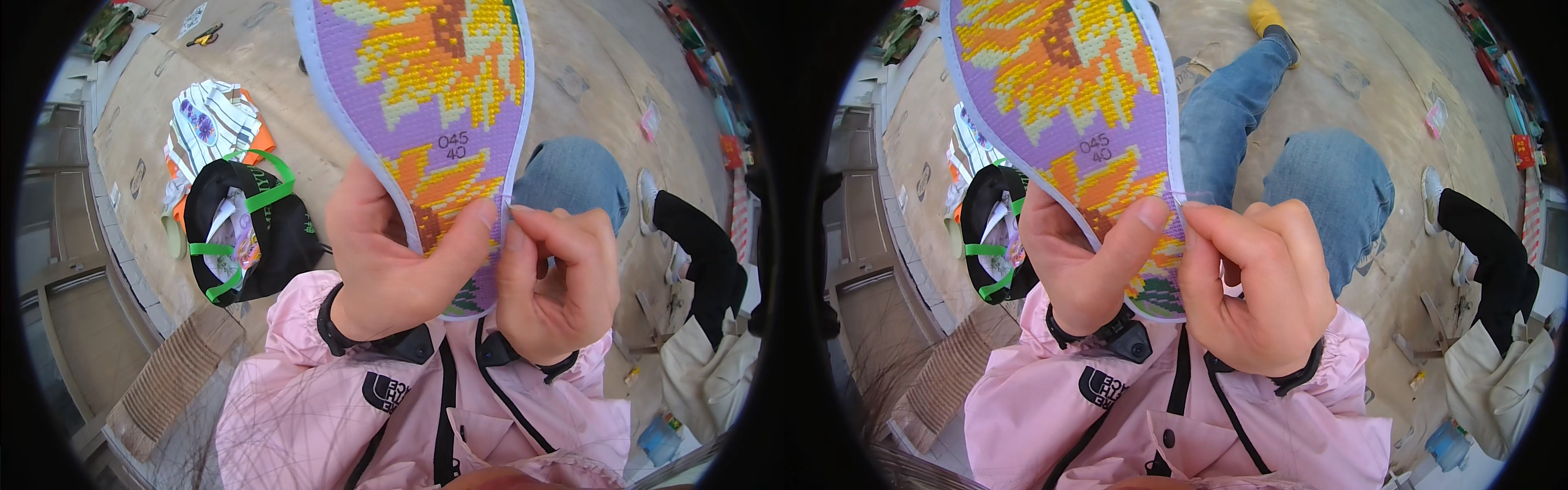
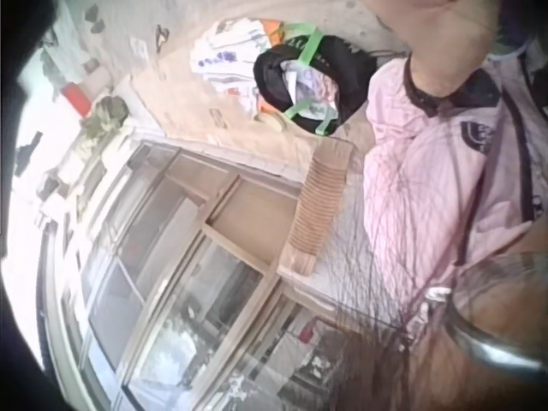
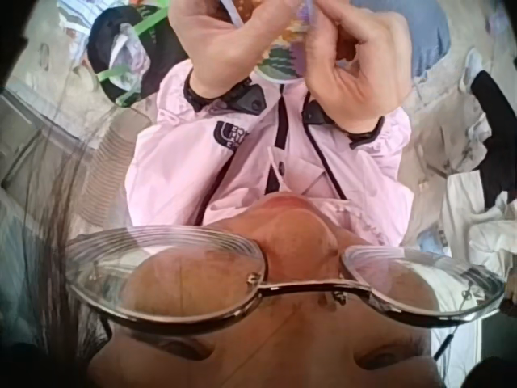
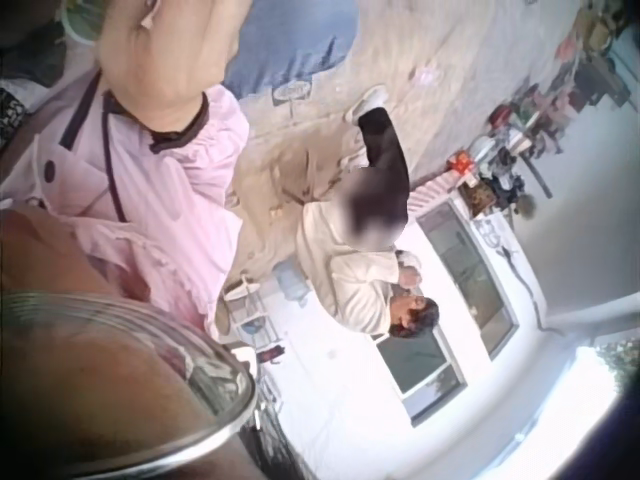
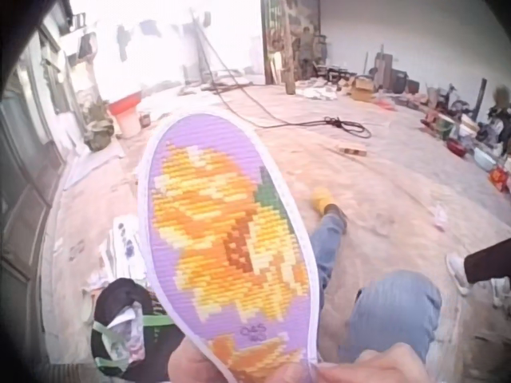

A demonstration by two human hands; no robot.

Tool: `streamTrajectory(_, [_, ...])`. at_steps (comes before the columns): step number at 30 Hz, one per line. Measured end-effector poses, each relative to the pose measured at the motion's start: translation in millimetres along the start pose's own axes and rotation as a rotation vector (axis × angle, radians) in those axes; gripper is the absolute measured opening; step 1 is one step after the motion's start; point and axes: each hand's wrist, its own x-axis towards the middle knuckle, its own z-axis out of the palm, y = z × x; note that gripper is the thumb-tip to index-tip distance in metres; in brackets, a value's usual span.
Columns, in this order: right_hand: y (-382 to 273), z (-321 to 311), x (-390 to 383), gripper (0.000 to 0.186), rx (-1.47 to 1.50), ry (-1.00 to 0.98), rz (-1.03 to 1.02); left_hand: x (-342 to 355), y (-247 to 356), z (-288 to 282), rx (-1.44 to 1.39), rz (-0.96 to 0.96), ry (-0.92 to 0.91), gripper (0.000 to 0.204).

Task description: The person sews a decorative sunflower pattern onto a shoe insole using a needle and thread. They repeatedly insert the needle through the insole, pull the thread, and adjust the insole orientation while seated on the floor.

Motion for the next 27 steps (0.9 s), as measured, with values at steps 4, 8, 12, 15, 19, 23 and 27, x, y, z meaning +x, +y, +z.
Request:
streamTrajectory(4, [5.1,-0.1,-1.4,0.027,0.060,0.021,-0.031,-2.3,0.6,4.7,0.016,0.000,0.022,0.044])
streamTrajectory(8, [5.5,-1.2,-0.1,0.027,0.056,0.026,-0.031,-4.1,1.7,5.1,0.058,0.026,0.017,0.044])
streamTrajectory(12, [5.6,-1.3,-0.4,0.026,0.070,0.031,-0.008,-5.4,1.9,6.9,0.103,0.055,0.027,0.044])
streamTrajectory(15, [3.6,-4.1,0.1,0.025,0.058,0.030,0.012,-6.7,3.1,11.2,0.113,0.047,0.040,0.043])
streamTrajectory(19, [2.6,-11.8,1.3,0.023,0.028,0.004,0.019,-9.7,-0.7,12.5,0.122,0.064,-0.001,0.042])
streamTrajectory(23, [-0.8,-15.1,1.3,0.022,-0.004,0.007,0.051,-12.9,-4.5,17.2,0.198,0.101,0.020,0.037])
streamTrajectory(27, [-4.1,-16.9,1.4,0.019,-0.023,-0.013,0.102,-14.0,-8.4,25.1,0.296,0.166,0.095,0.029])
